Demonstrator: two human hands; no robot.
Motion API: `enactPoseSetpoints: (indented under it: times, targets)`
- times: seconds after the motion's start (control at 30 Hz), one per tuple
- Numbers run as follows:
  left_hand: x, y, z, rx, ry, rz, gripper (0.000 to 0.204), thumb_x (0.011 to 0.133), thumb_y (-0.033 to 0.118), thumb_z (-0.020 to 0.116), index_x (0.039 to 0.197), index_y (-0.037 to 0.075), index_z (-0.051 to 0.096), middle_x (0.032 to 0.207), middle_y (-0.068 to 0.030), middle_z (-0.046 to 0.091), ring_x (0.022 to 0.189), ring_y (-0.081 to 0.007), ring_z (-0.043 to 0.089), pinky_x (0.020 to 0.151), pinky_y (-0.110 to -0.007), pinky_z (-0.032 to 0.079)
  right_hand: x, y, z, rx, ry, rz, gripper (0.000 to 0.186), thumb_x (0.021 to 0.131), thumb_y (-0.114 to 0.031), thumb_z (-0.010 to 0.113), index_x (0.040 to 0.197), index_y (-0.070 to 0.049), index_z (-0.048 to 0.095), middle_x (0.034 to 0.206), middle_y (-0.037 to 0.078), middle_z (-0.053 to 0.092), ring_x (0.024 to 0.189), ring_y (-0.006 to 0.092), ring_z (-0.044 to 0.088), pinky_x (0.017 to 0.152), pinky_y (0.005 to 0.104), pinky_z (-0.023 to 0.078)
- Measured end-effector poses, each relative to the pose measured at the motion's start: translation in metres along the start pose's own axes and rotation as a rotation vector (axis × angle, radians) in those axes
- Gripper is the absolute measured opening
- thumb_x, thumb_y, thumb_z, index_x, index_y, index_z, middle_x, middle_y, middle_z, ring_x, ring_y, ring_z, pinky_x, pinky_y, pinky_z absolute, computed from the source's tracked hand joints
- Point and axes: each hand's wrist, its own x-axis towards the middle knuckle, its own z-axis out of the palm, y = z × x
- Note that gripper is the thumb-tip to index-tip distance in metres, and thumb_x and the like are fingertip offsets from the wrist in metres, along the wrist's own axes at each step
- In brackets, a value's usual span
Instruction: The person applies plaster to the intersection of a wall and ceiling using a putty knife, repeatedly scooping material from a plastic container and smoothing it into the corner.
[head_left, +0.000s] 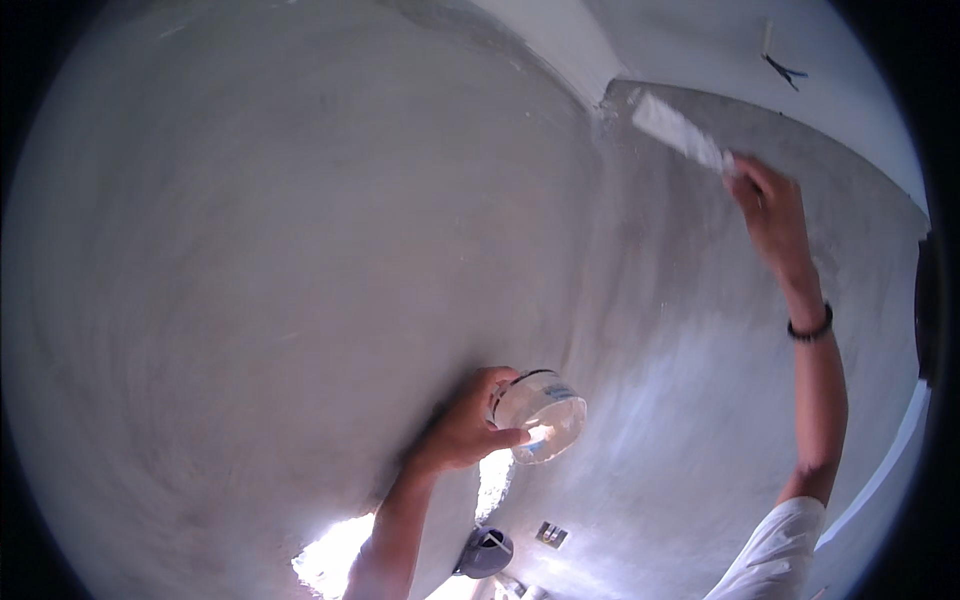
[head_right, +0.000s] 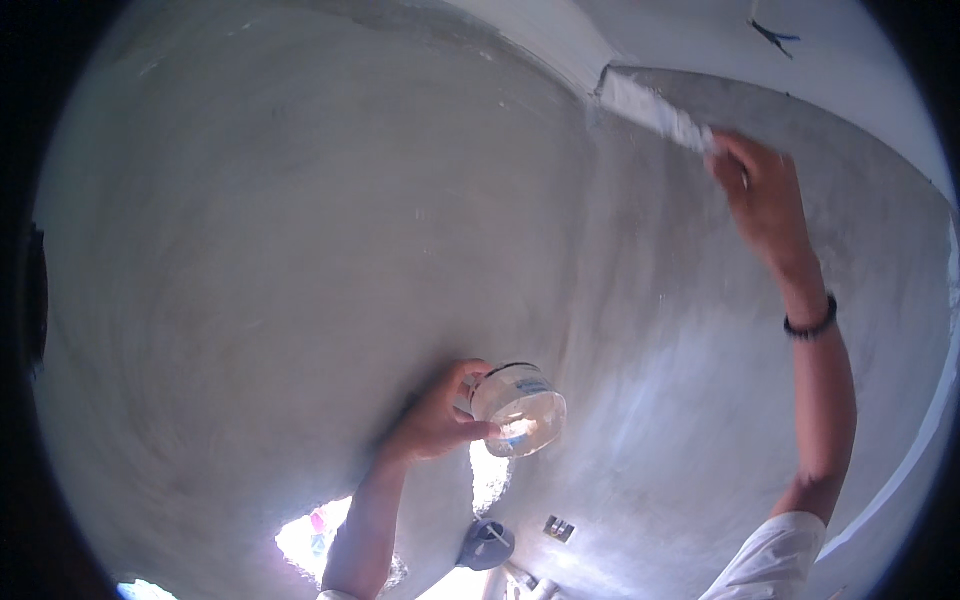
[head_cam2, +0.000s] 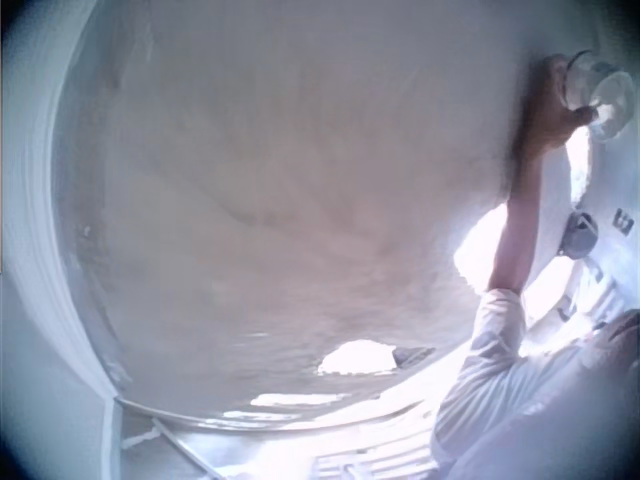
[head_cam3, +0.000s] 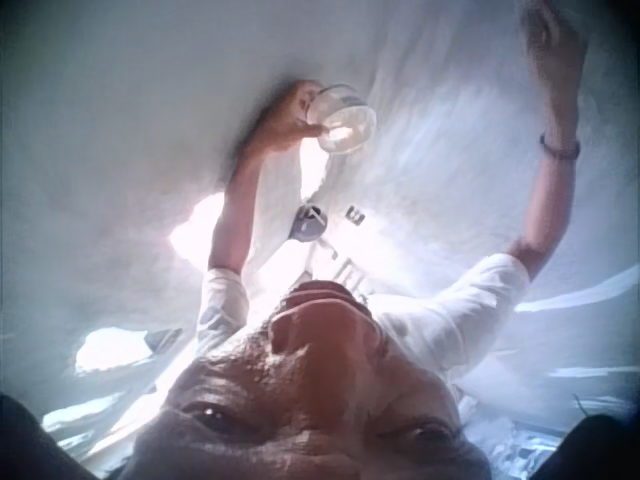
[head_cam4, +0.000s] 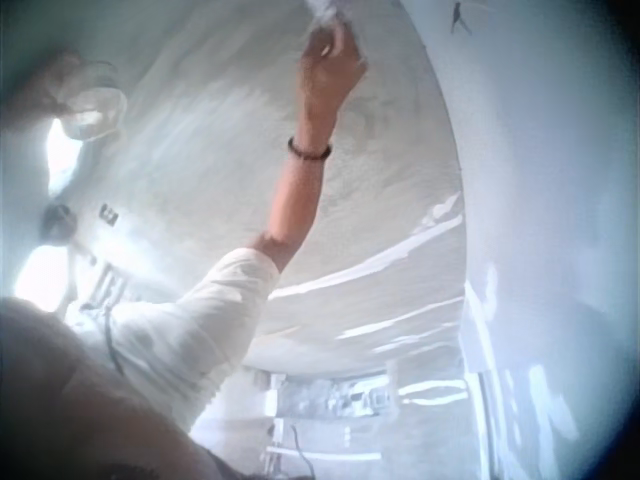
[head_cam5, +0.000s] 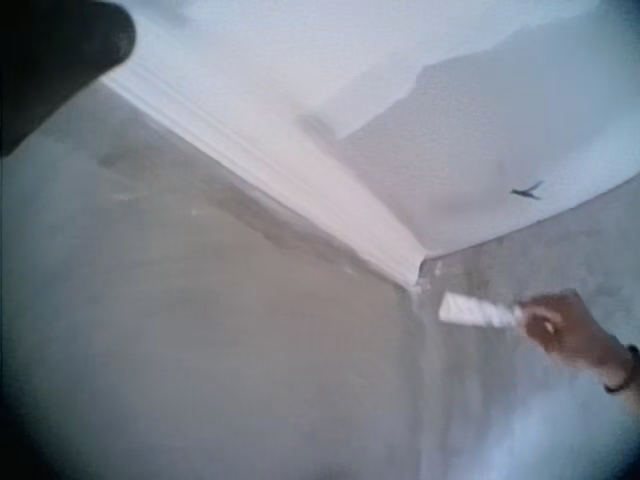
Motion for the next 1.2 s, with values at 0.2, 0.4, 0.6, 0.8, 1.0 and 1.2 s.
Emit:
enactPoseSetpoints:
  times: [0.2, 0.4, 0.6, 0.8, 1.0, 1.2]
  targets:
    - [0.003, 0.003, 0.000, 0.037, -0.010, -0.024, 0.077, 0.072, 0.012, 0.083, 0.134, 0.005, 0.038, 0.125, -0.0130, 0.047, 0.109, -0.0239, 0.050, 0.082, -0.034, 0.055, -0.150, -0.048, -0.030, 0.354, -0.345, 0.131, 0.023, 0.092, -0.020, 0.062, 0.107, -0.002, 0.065, 0.081, 0.012, 0.067, 0.061, 0.0184, 0.062, 0.051, 0.0297, 0.045]
    - [0.007, -0.005, -0.009, -0.154, -0.036, -0.098, 0.077, 0.070, 0.005, 0.080, 0.134, 0.007, 0.037, 0.124, -0.0090, 0.044, 0.110, -0.0217, 0.050, 0.086, -0.038, 0.054, -0.188, -0.114, -0.040, 0.241, -0.551, -0.032, 0.024, 0.082, -0.003, 0.067, 0.106, -0.005, 0.064, 0.070, 0.007, 0.059, 0.059, 0.0222, 0.061, 0.049, 0.0329, 0.048]
    - [0.008, -0.010, -0.012, -0.118, -0.025, -0.045, 0.079, 0.069, 0.019, 0.084, 0.133, 0.005, 0.040, 0.123, -0.0124, 0.047, 0.108, -0.0239, 0.052, 0.084, -0.039, 0.052, -0.189, -0.127, -0.013, 0.018, -0.632, -0.153, 0.030, 0.080, -0.007, 0.065, 0.110, -0.005, 0.062, 0.074, 0.008, 0.059, 0.062, 0.0204, 0.062, 0.053, 0.0326, 0.051]
    - [0.014, -0.006, -0.011, -0.082, -0.019, -0.051, 0.084, 0.066, 0.026, 0.085, 0.133, 0.004, 0.039, 0.121, -0.0142, 0.048, 0.104, -0.0250, 0.054, 0.082, -0.039, 0.052, -0.177, -0.154, 0.015, -0.071, -0.612, -0.243, 0.032, 0.079, -0.011, 0.065, 0.109, -0.001, 0.061, 0.074, 0.008, 0.060, 0.066, 0.0181, 0.062, 0.057, 0.0307, 0.050]
    - [0.018, 0.002, -0.010, -0.077, -0.001, -0.094, 0.082, 0.065, 0.027, 0.084, 0.131, 0.002, 0.041, 0.115, -0.0144, 0.050, 0.095, -0.0238, 0.057, 0.076, -0.036, 0.054, -0.181, -0.151, 0.037, -0.080, -0.676, -0.299, 0.036, 0.077, -0.008, 0.064, 0.112, -0.001, 0.061, 0.076, 0.007, 0.059, 0.067, 0.0176, 0.059, 0.060, 0.0306, 0.048]
    - [0.022, 0.003, -0.008, -0.008, -0.013, -0.048, 0.079, 0.066, 0.027, 0.083, 0.128, 0.001, 0.043, 0.111, -0.0142, 0.052, 0.087, -0.0206, 0.058, 0.072, -0.033, 0.052, -0.192, -0.144, 0.048, -0.051, -0.696, -0.365, 0.038, 0.076, -0.008, 0.064, 0.113, -0.002, 0.061, 0.076, 0.006, 0.058, 0.067, 0.0177, 0.058, 0.060, 0.0313, 0.047]
